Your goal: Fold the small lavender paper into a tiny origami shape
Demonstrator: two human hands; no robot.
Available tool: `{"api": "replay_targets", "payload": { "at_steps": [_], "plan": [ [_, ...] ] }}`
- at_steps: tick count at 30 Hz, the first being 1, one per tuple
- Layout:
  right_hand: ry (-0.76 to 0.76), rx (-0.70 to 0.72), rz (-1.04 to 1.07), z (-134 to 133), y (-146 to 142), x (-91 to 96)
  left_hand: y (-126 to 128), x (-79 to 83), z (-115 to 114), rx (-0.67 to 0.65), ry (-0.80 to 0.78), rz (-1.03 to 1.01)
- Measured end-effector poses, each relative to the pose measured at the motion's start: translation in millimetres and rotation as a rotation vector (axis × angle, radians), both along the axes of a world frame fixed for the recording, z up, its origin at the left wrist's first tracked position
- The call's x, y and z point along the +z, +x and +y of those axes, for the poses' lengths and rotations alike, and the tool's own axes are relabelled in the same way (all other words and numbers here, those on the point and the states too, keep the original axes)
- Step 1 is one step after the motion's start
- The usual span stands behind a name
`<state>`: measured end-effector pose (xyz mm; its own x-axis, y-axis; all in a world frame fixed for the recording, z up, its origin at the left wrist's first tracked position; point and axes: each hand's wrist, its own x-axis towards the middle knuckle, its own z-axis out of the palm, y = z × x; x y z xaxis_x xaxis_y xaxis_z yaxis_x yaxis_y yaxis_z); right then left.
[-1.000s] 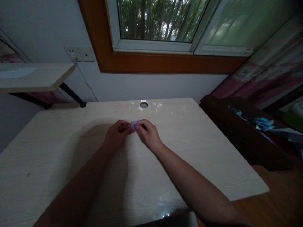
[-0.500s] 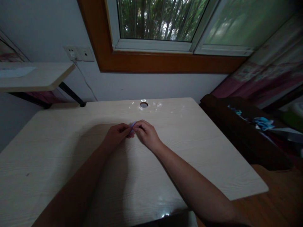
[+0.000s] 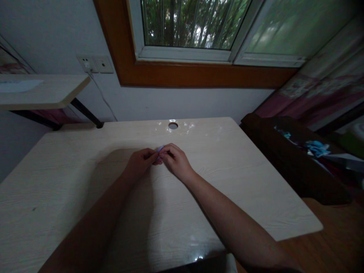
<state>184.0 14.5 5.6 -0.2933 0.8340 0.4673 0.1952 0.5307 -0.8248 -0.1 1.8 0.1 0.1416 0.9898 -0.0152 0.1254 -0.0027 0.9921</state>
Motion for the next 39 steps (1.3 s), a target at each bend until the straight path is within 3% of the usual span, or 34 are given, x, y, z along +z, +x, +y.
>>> {"api": "replay_targets", "payload": {
  "at_steps": [20,28,39],
  "plan": [
    [-0.078,-0.015,0.052,-0.1,0.6,-1.5,0.2,3.6,0.4,-0.029,-0.058,-0.059],
    [-0.320,0.054,0.267,1.1,-5.0,-14.5,2.5,8.4,0.1,-0.018,-0.057,-0.038],
    [-0.361,0.084,0.408,7.4,-6.7,-20.0,0.7,3.0,1.3,0.000,-0.051,-0.057]
  ]
}}
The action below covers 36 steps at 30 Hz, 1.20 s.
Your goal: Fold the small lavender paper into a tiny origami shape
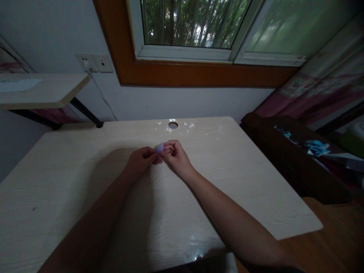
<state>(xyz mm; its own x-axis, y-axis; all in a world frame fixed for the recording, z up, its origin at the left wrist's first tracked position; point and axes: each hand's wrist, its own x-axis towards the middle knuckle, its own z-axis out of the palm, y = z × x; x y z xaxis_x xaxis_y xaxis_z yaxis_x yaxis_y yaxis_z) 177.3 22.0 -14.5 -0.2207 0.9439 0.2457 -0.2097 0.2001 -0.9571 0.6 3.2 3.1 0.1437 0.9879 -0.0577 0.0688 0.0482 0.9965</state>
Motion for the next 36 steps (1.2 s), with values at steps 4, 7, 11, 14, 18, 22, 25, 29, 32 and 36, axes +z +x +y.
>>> {"api": "replay_targets", "payload": {
  "at_steps": [4,7,11,14,18,22,25,29,32,36],
  "plan": [
    [-0.011,0.001,-0.001,-0.2,-0.8,0.9,0.8,1.2,-0.5,0.004,0.002,0.011],
    [-0.021,-0.004,0.006,-0.3,-0.7,0.9,1.2,2.1,-0.5,-0.002,-0.004,0.012],
    [-0.037,-0.018,0.003,0.6,-0.9,-0.9,1.0,2.3,-0.7,-0.018,0.004,0.030],
    [-0.036,-0.039,-0.010,0.9,-1.4,-1.4,0.8,1.6,-0.9,-0.017,0.015,0.046],
    [-0.030,-0.039,-0.002,0.7,-1.4,-0.8,0.4,1.5,-1.0,-0.033,0.017,0.037],
    [-0.035,-0.027,0.001,1.1,-1.6,-1.0,1.1,2.9,-1.2,-0.040,0.007,0.032],
    [-0.045,-0.026,0.014,1.2,-1.7,-0.9,1.7,2.9,-1.3,-0.039,0.007,0.033],
    [-0.046,-0.037,0.017,0.6,-1.2,0.6,1.1,0.3,-1.0,-0.048,0.022,0.066],
    [-0.041,-0.063,0.035,0.2,-0.7,1.5,0.9,0.6,-1.3,-0.064,0.014,0.083],
    [-0.047,-0.074,0.061,-0.2,-0.2,1.9,2.3,5.6,-3.1,-0.088,0.008,0.090]
  ]
}}
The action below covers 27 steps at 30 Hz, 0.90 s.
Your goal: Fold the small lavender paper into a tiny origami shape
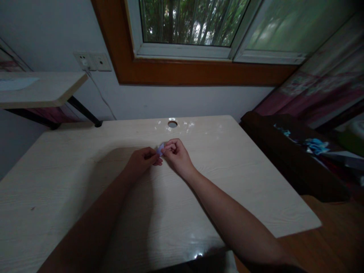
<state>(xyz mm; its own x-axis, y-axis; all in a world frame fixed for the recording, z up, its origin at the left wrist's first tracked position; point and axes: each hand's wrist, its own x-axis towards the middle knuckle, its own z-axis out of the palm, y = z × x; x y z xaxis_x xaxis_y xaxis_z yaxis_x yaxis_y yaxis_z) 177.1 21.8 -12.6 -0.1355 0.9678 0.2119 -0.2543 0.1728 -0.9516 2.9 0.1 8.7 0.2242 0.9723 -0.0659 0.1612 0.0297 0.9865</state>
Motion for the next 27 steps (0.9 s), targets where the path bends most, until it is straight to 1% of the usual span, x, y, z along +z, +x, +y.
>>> {"api": "replay_targets", "payload": {
  "at_steps": [7,13,20,27],
  "plan": [
    [0.018,0.022,-0.020,-2.9,0.8,2.4,1.2,3.0,-0.5,-0.035,0.012,0.011],
    [0.025,0.003,-0.056,-3.3,1.1,2.4,0.6,5.6,-1.1,-0.046,0.021,0.052],
    [-0.004,0.004,0.018,-3.9,0.7,5.8,0.3,4.9,-1.2,-0.062,-0.003,0.009],
    [-0.016,-0.008,0.033,-4.3,-0.6,6.5,-0.6,4.0,-0.9,-0.060,-0.011,0.008]
  ]
}}
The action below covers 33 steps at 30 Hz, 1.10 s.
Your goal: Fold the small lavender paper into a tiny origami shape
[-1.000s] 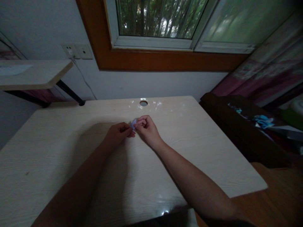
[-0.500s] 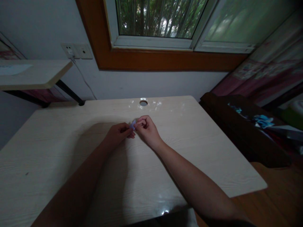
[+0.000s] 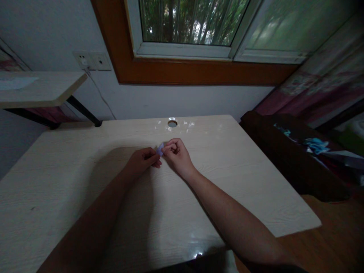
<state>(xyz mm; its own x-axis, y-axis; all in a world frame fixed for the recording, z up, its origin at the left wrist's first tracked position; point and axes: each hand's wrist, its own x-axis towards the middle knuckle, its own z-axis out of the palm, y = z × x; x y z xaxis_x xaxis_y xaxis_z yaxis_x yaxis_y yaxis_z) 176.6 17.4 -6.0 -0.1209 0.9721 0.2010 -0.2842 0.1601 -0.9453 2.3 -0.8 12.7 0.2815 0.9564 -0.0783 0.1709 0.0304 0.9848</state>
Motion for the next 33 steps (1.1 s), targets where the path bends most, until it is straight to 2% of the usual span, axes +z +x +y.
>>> {"api": "replay_targets", "payload": {
  "at_steps": [7,15,22,26,33],
  "plan": [
    [0.017,-0.009,0.013,2.1,0.7,-3.3,0.2,1.9,-0.7,-0.001,0.025,0.053],
    [0.029,-0.044,0.000,1.5,2.0,-3.1,-2.2,-6.2,2.0,0.020,0.026,0.019],
    [0.022,-0.064,0.030,2.6,2.8,0.3,-0.8,-5.0,1.4,0.052,0.007,0.011],
    [0.010,-0.085,0.027,4.1,3.5,2.9,-1.3,-5.4,1.2,0.034,0.024,0.029],
    [0.025,-0.042,0.066,4.0,2.4,-0.4,-1.4,-3.2,-0.1,-0.017,0.044,0.001]
  ]
}}
